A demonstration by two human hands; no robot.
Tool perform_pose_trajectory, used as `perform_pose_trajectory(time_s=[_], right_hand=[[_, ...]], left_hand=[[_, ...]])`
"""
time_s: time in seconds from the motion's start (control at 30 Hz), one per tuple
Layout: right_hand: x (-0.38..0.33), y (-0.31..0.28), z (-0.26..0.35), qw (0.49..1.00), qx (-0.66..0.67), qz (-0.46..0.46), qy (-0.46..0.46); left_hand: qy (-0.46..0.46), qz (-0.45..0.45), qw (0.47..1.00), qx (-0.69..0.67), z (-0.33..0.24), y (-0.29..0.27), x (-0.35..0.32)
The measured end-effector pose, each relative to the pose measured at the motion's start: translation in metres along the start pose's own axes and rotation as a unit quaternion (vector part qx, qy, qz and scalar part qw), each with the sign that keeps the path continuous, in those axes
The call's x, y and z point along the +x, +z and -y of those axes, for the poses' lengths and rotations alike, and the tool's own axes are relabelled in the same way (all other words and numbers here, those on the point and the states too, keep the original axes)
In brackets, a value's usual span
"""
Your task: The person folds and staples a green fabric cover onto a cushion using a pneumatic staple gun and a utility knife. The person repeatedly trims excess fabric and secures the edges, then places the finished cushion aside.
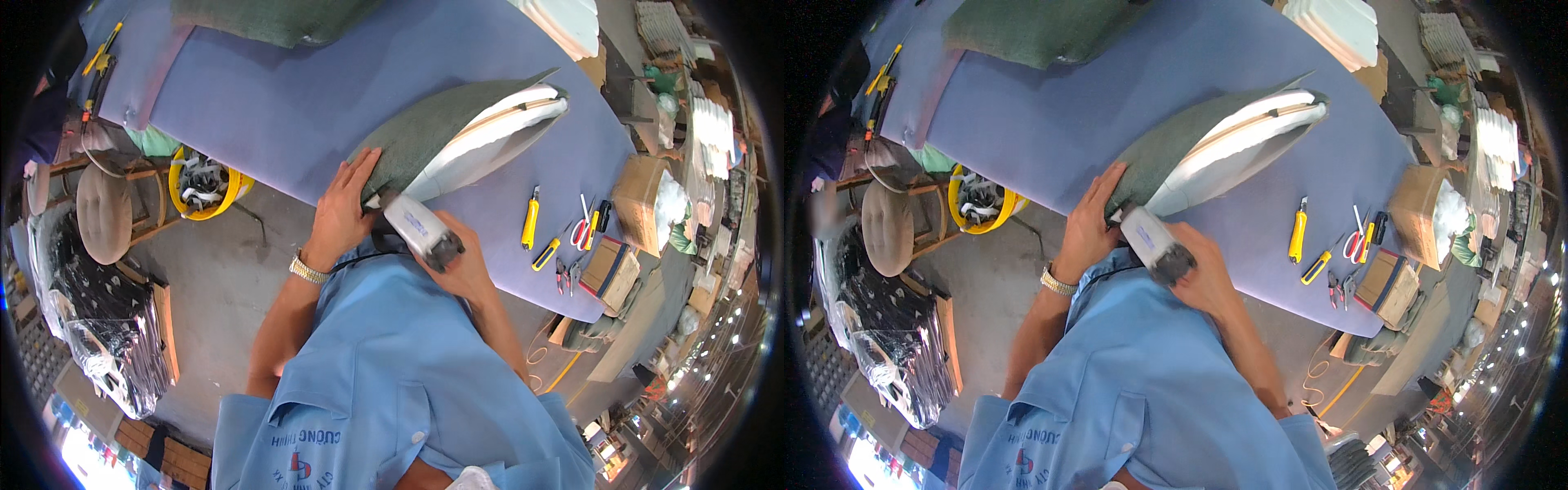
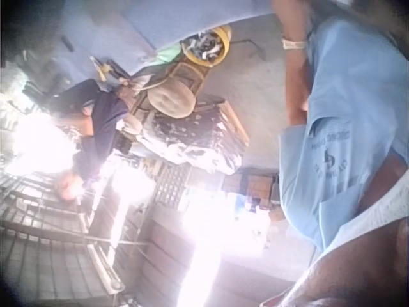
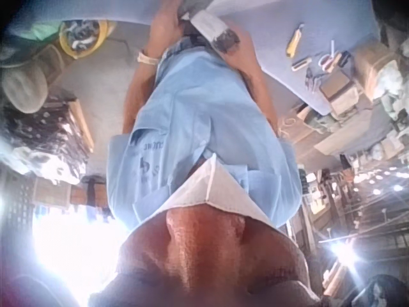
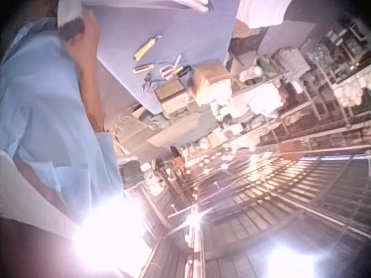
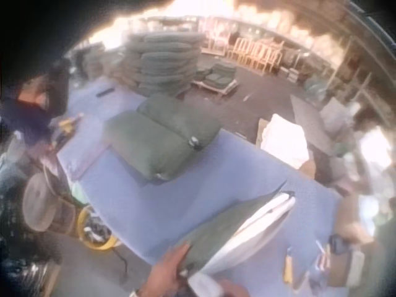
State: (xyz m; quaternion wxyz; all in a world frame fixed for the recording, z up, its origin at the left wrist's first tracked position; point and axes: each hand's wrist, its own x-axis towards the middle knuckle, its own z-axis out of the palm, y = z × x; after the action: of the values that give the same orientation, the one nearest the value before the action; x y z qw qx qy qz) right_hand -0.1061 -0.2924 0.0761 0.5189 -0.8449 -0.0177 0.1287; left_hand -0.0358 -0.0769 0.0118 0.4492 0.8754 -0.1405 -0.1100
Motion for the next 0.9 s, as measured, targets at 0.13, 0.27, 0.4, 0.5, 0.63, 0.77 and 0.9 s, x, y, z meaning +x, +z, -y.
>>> perform_pose_trajectory(time_s=[0.13,0.27,0.4,0.5,0.63,0.77,0.9], right_hand=[[-0.042,-0.027,-0.015,1.000,0.002,-0.017,0.003],[-0.069,-0.044,-0.067,0.979,-0.138,-0.091,0.123],[-0.067,-0.045,-0.138,0.941,-0.141,-0.225,0.209],[-0.040,-0.081,-0.151,0.929,-0.104,-0.338,0.106],[0.039,-0.159,-0.121,0.867,-0.090,-0.485,0.075],[0.096,-0.211,-0.116,0.882,-0.182,-0.424,0.095],[0.133,-0.222,-0.082,0.926,-0.122,-0.272,0.230]], left_hand=[[0.000,-0.004,1.000,0.009,-0.005,0.003,-0.002],[0.029,-0.002,0.999,0.032,-0.005,0.007,-0.005],[0.054,0.001,0.997,0.050,-0.003,0.021,-0.011],[0.070,0.011,0.994,0.081,-0.008,0.030,-0.020],[0.054,0.026,0.992,0.114,-0.007,0.035,-0.029],[0.096,0.016,0.991,0.087,-0.004,0.033,-0.021],[0.070,0.020,0.994,0.078,-0.011,0.026,-0.019]])
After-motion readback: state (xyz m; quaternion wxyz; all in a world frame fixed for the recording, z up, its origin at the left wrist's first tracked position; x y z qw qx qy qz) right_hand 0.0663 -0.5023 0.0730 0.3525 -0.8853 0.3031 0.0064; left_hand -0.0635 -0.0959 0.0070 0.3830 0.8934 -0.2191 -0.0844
